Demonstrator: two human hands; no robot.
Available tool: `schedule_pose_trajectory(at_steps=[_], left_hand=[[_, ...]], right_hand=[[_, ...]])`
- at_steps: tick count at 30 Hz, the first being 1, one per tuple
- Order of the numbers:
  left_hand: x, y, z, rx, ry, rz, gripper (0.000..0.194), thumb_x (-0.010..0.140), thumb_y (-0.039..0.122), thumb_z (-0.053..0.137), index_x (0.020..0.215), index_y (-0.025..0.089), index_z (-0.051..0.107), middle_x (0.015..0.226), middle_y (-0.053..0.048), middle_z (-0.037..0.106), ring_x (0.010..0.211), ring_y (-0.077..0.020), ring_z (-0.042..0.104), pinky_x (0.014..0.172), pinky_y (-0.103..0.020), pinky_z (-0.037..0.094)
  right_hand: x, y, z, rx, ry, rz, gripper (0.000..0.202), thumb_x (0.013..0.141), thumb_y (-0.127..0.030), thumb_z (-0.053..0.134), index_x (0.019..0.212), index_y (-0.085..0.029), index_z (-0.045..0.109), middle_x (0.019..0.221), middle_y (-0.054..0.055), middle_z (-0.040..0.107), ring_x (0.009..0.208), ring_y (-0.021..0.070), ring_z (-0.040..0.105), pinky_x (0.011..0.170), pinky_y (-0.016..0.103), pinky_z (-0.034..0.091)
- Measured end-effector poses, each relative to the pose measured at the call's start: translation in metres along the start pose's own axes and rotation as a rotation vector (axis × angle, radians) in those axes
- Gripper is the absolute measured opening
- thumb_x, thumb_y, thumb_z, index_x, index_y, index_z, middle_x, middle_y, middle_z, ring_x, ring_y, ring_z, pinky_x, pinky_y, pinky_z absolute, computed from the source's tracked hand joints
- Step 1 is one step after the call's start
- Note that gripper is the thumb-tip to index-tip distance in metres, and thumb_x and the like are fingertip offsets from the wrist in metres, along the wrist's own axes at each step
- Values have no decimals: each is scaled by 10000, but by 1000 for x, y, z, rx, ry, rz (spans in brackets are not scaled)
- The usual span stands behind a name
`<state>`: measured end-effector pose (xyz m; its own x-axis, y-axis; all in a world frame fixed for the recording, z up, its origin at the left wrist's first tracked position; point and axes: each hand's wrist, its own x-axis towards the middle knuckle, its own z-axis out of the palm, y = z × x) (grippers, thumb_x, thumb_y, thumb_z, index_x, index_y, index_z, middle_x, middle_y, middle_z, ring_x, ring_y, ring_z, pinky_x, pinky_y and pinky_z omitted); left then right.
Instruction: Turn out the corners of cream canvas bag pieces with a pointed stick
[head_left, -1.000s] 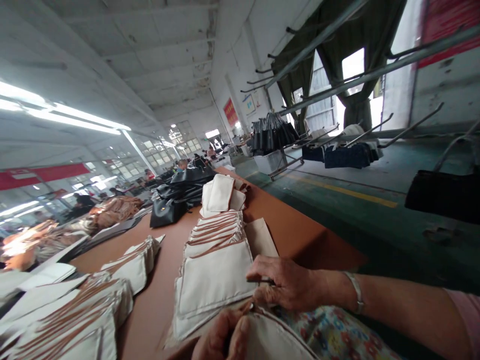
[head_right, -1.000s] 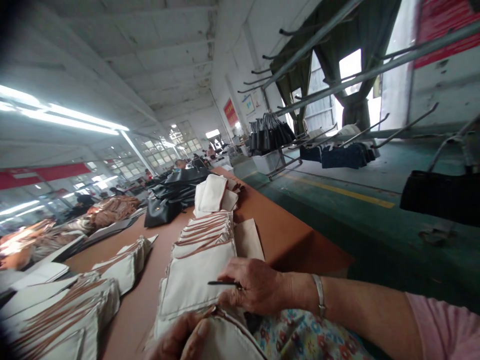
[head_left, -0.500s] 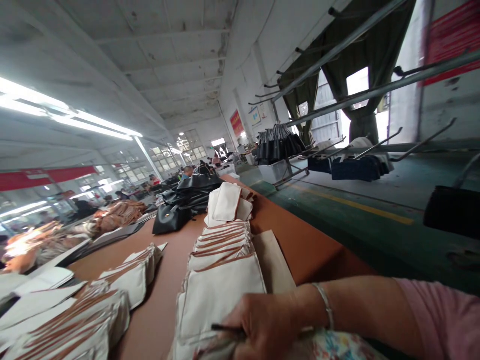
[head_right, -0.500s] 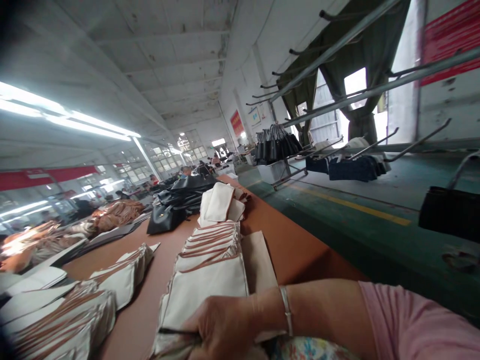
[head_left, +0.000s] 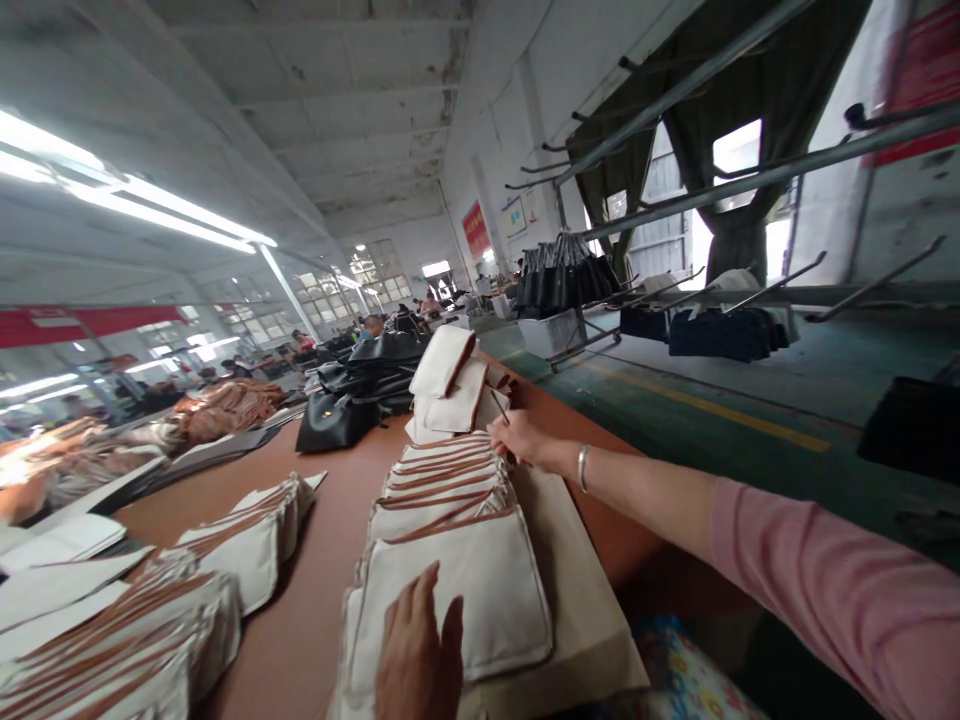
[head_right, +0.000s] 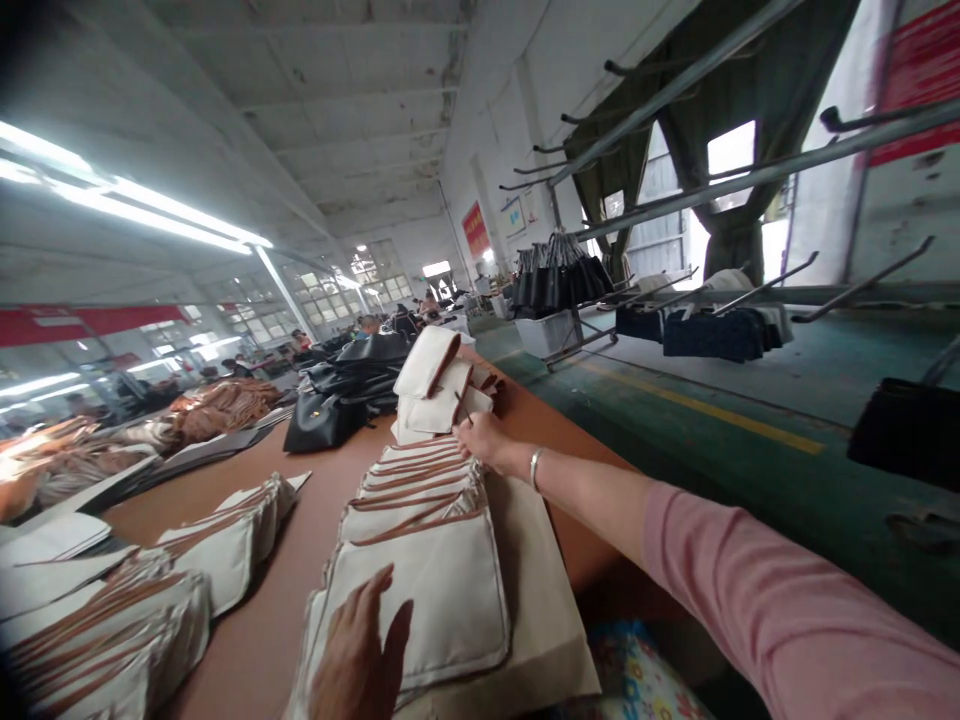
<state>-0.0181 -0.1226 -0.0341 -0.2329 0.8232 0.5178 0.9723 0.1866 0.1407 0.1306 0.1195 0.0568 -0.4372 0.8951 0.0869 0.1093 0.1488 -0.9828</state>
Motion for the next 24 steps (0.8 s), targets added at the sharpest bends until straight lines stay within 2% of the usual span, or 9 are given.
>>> schedule_pose_trajectory(at_steps=[1, 3, 6, 9, 13, 16, 19, 21, 24], left_hand=[[13, 2, 12, 26, -88, 25, 365, 941, 268, 474, 1275, 123, 508, 1205, -157, 636, 1098, -301, 590, 916, -449, 497], [35, 8, 32, 26, -155, 57, 362, 919, 213, 499, 1272, 142, 534, 1232, -128, 633, 1111, -270, 586, 941, -391, 480], [60, 17, 51, 38, -214, 93, 414, 876, 193, 563, 1289, 202, 531, 1231, -84, 624, 1094, -236, 587, 945, -344, 450], [75, 25, 60, 79, -238, 103, 409, 866, 211, 581, 1272, 227, 534, 1217, -82, 604, 1080, -238, 574, 913, -350, 427], [87, 33, 66, 139, -249, 141, 198, 855, 229, 590, 1051, 217, 617, 1051, -64, 626, 1008, -261, 571, 849, -370, 404], [84, 35, 65, 158, -251, 213, 115, 882, 194, 543, 963, 213, 622, 955, -51, 632, 935, -256, 584, 810, -367, 398], [67, 35, 56, 152, -251, 301, 184, 927, 145, 458, 961, 217, 624, 906, -48, 641, 875, -240, 602, 769, -355, 401], [50, 36, 50, 143, -244, 342, 216, 934, 123, 440, 953, 223, 631, 876, -45, 649, 827, -235, 610, 739, -354, 404], [20, 43, 45, 123, -218, 356, 216, 934, 126, 450, 968, 223, 640, 818, -42, 663, 735, -228, 617, 683, -351, 411]], right_hand=[[-11, 19, 6, -12, -28, 13, 133, 884, -220, 603, 834, -99, 627, 738, 28, 645, 606, 115, 602, 518, 219, 475], [-35, 53, 13, -18, -78, 38, 63, 797, -120, 631, 740, -102, 611, 621, 11, 628, 519, 99, 570, 440, 180, 400], [-58, 87, 12, 8, -88, 74, 48, 791, -143, 579, 813, -114, 611, 656, 29, 660, 506, 108, 581, 368, 163, 324], [-58, 99, 2, 36, -41, 92, 138, 821, -230, 533, 879, -124, 599, 739, 61, 687, 550, 125, 607, 333, 154, 293], [-45, 97, -6, 52, -4, 84, 166, 817, -263, 536, 900, -128, 586, 763, 66, 687, 554, 117, 605, 336, 141, 303], [-40, 89, -4, 57, -15, 48, 168, 831, -247, 519, 920, -119, 583, 789, 82, 689, 573, 114, 610, 365, 140, 328], [-38, 78, 3, 51, -72, -4, 174, 852, -214, 483, 949, -107, 580, 819, 95, 688, 619, 115, 623, 434, 153, 393], [-36, 71, 12, 40, -168, -39, 187, 863, -191, 461, 968, -105, 590, 841, 88, 689, 656, 111, 638, 511, 169, 446], [-30, 68, 31, -7, -405, -79, 187, 849, -180, 503, 970, -125, 634, 824, 49, 694, 675, 115, 654, 581, 193, 473]])
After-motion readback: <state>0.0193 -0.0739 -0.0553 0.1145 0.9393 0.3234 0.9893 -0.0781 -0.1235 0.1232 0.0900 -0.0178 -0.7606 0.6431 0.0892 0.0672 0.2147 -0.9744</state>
